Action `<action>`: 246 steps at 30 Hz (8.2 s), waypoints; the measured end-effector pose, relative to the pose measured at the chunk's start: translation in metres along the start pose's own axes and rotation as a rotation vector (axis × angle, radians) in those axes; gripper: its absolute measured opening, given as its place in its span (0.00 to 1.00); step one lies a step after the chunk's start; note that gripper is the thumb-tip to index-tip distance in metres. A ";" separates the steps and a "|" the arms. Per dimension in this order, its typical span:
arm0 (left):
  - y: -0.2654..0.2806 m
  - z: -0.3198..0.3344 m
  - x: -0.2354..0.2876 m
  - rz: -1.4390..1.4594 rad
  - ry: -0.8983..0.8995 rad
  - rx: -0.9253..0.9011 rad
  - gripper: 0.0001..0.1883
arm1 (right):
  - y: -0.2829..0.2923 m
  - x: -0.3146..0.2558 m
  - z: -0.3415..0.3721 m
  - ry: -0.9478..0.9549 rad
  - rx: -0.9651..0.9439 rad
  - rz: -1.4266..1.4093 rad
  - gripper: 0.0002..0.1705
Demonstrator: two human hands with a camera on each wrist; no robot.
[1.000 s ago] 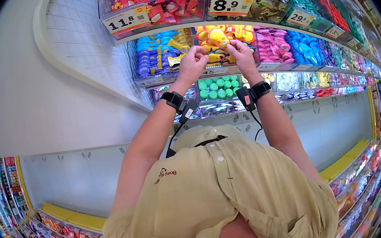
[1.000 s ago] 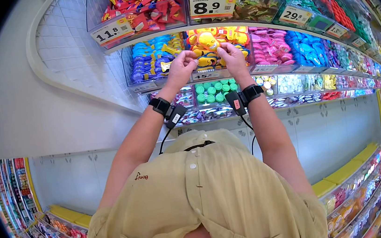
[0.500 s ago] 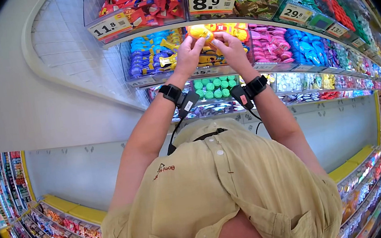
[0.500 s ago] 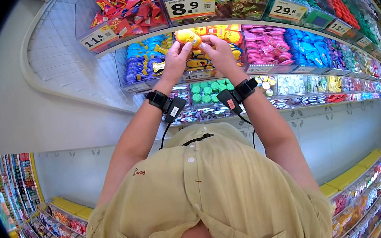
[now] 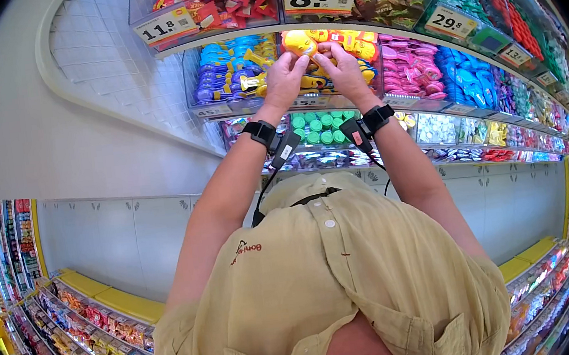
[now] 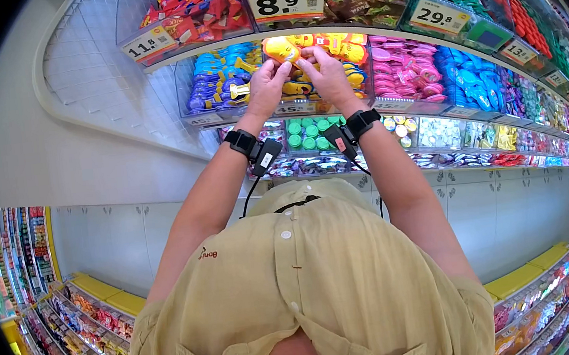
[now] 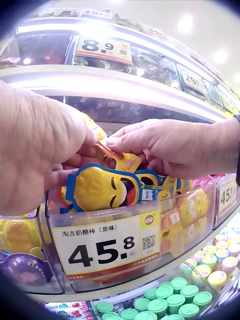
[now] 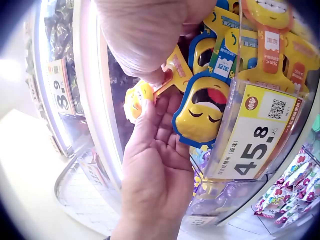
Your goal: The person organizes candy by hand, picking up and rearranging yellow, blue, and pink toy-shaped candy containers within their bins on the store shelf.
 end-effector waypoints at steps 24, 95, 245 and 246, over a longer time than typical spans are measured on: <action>0.005 -0.002 -0.004 -0.108 0.006 -0.231 0.09 | 0.054 -0.014 0.113 -0.404 0.197 -0.654 0.14; 0.037 0.090 0.015 -0.948 -0.446 -0.118 0.22 | 0.118 -0.071 0.347 -0.619 0.347 -0.811 0.15; -0.018 0.016 0.037 -0.857 -0.550 0.019 0.26 | 0.039 -0.066 -0.022 0.478 -0.304 0.631 0.12; -0.018 0.016 0.037 -0.858 -0.550 0.018 0.26 | 0.036 -0.055 -0.023 0.458 -0.302 0.654 0.12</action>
Point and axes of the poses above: each hand's wrist, its own z-axis away from the middle knuckle, its own y-axis out of the back of the hand, x = y × z, the point moved 5 cm from there along -z, towards the middle knuckle, and after that the axes turned 7 degrees about z, right-handed, at the moved point
